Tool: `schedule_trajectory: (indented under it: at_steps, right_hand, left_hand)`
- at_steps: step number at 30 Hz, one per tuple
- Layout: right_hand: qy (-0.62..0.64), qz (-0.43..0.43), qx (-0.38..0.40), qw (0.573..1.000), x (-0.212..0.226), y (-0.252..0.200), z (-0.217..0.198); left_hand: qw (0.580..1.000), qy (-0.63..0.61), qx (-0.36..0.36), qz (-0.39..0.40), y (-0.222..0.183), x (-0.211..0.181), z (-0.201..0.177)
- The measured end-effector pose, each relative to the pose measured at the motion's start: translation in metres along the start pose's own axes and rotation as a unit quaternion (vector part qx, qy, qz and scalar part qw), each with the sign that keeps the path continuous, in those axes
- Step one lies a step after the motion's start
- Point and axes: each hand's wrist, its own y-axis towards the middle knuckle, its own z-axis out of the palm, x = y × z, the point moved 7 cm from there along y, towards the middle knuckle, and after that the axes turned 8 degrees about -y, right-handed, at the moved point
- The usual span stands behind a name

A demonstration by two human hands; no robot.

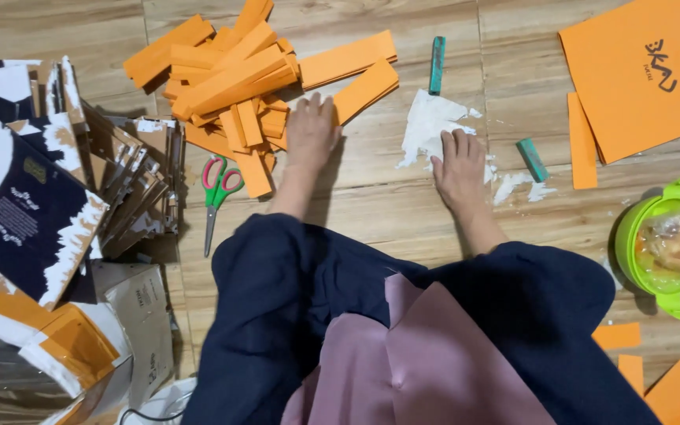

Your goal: A person sitting on the floor is manually folding small orange paper strips and using a small green block to crease the folds.

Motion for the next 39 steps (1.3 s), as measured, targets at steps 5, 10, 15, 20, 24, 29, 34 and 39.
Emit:
schedule_trajectory:
  at_steps: [5, 10, 15, 20, 24, 29, 34, 39]
  right_hand:
    - [0.016, 0.015, 0.002, 1.0, -0.005, -0.01, 0.02]
    - [0.047, 0.03, 0.008, 0.998, -0.012, -0.013, 0.037]
    - [0.061, 0.04, 0.014, 0.997, -0.013, -0.012, 0.037]
    - [0.054, 0.044, 0.017, 0.997, -0.014, -0.013, 0.039]
    - [0.055, 0.046, 0.016, 0.997, -0.015, -0.014, 0.041]
    - [0.057, 0.042, 0.009, 0.997, -0.013, -0.012, 0.035]
    - [0.058, 0.044, 0.006, 0.997, -0.013, -0.009, 0.03]
    - [0.056, 0.046, 0.01, 0.997, -0.013, -0.011, 0.031]
  left_hand:
    - [0.995, 0.083, -0.049, -0.019, 0.007, -0.019, 0.021]
    - [0.999, 0.047, 0.014, -0.004, 0.007, -0.002, 0.041]
    - [0.993, -0.032, 0.104, -0.034, 0.011, 0.029, 0.079]
    - [0.988, -0.075, 0.123, -0.06, 0.019, 0.019, 0.048]
    - [0.987, -0.089, 0.119, -0.066, 0.016, 0.017, 0.036]
    - [0.986, -0.089, 0.126, -0.063, 0.014, 0.015, 0.034]
    - [0.99, -0.018, 0.128, -0.047, 0.017, 0.006, 0.04]
    - [0.989, -0.029, 0.14, -0.046, 0.017, 0.01, 0.056]
